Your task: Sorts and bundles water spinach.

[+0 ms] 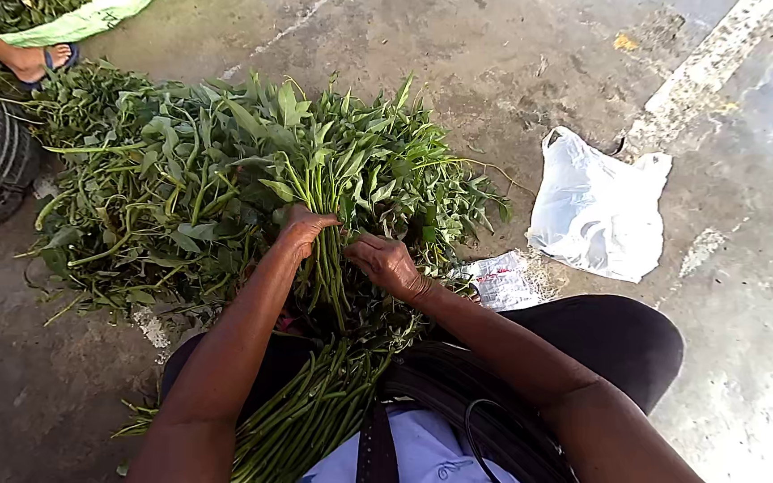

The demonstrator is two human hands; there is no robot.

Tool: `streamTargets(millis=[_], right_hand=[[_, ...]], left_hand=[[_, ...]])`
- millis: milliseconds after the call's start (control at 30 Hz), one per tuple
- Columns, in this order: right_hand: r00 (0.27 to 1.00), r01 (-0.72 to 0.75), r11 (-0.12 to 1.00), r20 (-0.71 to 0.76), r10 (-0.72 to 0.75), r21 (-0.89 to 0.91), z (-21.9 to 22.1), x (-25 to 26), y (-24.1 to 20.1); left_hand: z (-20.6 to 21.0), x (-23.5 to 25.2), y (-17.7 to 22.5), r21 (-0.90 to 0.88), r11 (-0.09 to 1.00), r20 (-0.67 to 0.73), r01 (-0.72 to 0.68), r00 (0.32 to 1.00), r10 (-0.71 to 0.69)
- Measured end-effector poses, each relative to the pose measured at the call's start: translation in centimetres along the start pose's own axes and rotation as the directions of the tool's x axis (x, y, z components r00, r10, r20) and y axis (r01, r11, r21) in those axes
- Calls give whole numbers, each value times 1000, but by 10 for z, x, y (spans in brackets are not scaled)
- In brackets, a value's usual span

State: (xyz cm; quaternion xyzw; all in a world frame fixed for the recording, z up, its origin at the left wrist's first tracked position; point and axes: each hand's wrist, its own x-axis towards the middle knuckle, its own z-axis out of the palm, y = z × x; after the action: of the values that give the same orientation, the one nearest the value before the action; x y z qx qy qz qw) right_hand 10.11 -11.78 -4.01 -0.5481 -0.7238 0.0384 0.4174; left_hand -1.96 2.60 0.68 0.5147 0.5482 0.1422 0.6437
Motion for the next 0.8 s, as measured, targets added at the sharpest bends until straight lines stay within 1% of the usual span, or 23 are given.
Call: streamTargets(millis=[33, 100, 167, 200, 267, 300, 333, 367, 400, 467, 533, 600, 700, 800], right_hand=[[999, 33, 999, 13, -33, -25, 3, -5, 1], [999, 45, 998, 30, -44, -52, 6, -15, 2], [999, -24, 998, 30, 25, -61, 6, -22, 8], [994, -104, 993, 17, 105, -54, 5, -24, 12], [953, -302, 953, -35, 302, -5, -3, -18, 23], [932, -354, 935, -77, 354, 13, -9, -11, 26], [925, -363, 932, -119, 362, 11, -15, -4, 28], [932, -329, 944, -162, 324, -3, -19, 2, 28], [950, -260, 965, -191, 249, -31, -23, 7, 26], [984, -83, 993, -166, 68, -84, -24, 10, 14], [992, 76, 992, -90, -85, -102, -15, 2, 2], [983, 181, 978, -17, -184, -105, -6, -9, -1], [973, 228, 969, 43, -225, -96, -1, -20, 4], [980, 197, 973, 32, -195, -118, -7, -21, 10]], left_hand=[[3, -1, -5, 72, 997, 6, 11, 1000, -12], [8, -1, -18, 179, 983, 6, 28, 1000, -29], [11, 1, -25, 220, 974, 10, 58, 998, -62], [11, 4, -28, 203, 977, 15, 68, 997, -72], [9, 10, -28, 92, 992, 29, 90, 995, -93], [9, 11, -26, 21, 995, 29, 101, 994, -102], [8, 12, -22, -50, 992, 29, 117, 993, -116], [8, 11, -18, -114, 985, 40, 132, 991, -129], [7, 10, -13, -177, 974, 60, 143, 989, -134], [6, 9, -6, -243, 960, 87, 143, 988, -125], [7, 8, -5, -187, 974, 62, 128, 991, -118], [9, 9, -12, -75, 988, 41, 132, 991, -129], [14, 9, -26, 4, 986, 41, 169, 985, -169], [17, 11, -31, -2, 985, 18, 173, 985, -173]])
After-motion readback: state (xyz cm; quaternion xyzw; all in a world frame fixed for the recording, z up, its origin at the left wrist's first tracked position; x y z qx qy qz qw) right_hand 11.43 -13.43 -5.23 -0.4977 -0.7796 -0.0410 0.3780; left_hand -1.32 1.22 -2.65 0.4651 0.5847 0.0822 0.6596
